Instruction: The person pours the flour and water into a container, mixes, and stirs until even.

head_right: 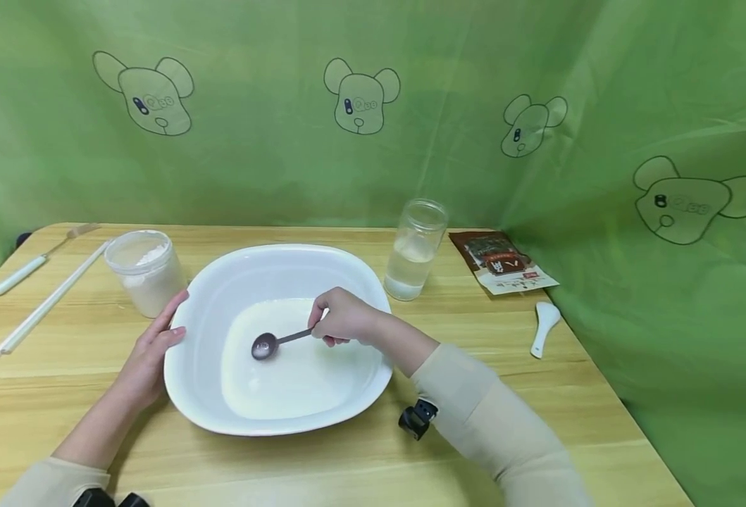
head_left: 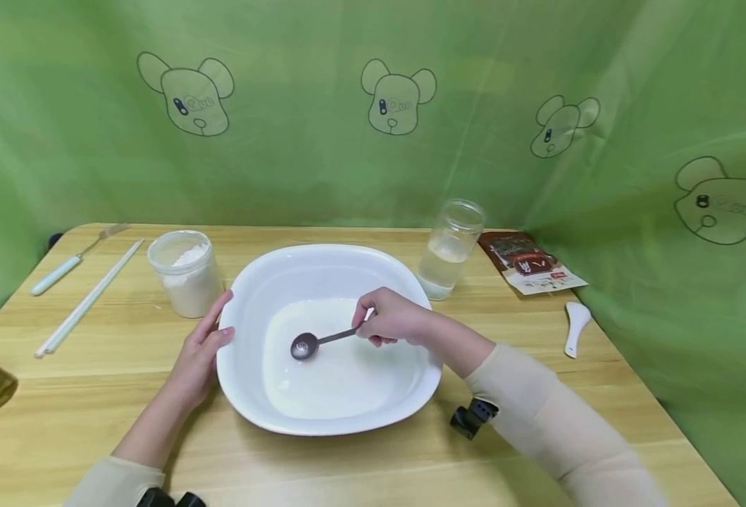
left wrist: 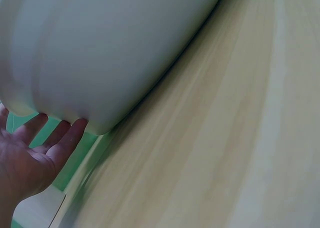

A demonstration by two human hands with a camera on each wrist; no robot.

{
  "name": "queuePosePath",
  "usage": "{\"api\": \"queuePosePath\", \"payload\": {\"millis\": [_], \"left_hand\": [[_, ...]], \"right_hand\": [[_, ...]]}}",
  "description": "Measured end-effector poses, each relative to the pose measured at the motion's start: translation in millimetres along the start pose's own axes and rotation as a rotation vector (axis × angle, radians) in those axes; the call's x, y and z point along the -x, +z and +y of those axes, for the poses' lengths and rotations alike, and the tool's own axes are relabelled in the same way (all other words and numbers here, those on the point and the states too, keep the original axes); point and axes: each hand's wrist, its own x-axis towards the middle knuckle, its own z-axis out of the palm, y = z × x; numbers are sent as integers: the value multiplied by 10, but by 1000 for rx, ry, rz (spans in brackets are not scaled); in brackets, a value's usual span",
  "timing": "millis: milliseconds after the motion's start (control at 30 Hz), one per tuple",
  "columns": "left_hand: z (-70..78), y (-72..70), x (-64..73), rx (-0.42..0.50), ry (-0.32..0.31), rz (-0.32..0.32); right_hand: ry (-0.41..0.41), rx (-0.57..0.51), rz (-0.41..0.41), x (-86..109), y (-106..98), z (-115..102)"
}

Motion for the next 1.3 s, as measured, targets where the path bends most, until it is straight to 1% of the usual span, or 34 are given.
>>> {"api": "queuePosePath", "payload": {"millis": [67, 133, 233, 300, 433, 533, 600, 733, 833, 900, 1000, 1067, 1167, 1300], "left_hand": [[7, -2, 0, -3, 3, 3], [11, -5, 0, -3, 5, 1], [6, -3, 1, -6, 4, -1], [3, -1, 2, -8, 2, -2], [2, -3, -1, -12, -1, 0], [1, -4, -3, -10, 2, 1], [-3, -3, -4, -4, 5, -3], [-7, 3, 3, 4, 7, -9], [-6, 9, 9, 7, 3, -12], [-8, 13, 13, 10, -5, -14], [-5, 17, 14, 9, -15, -11], [-1, 16, 12, 4, -17, -6], [4, 9, 8, -3, -11, -5], [-1, -1, 4, -4, -5, -8]], "right_hand": [[4, 12, -18, 60, -48, 12], [-2, 45, -31, 114, -106, 39], [-17, 108, -25, 181, -199, 104], [-28, 169, 5, 214, -267, 133], [-35, 245, 112, 224, -386, 156], [-25, 248, 171, 167, -415, 155], [-14, 223, 187, 110, -391, 151], [-27, 153, 170, -10, -281, 117], [-46, 98, 113, -64, -181, 86], [-44, 73, 64, -63, -127, 65], [-44, 95, -3, -6, -104, 54], [-49, 136, -28, 48, -135, 72], [-45, 187, -24, 139, -235, 111], [-48, 227, 55, 220, -386, 165]]}}
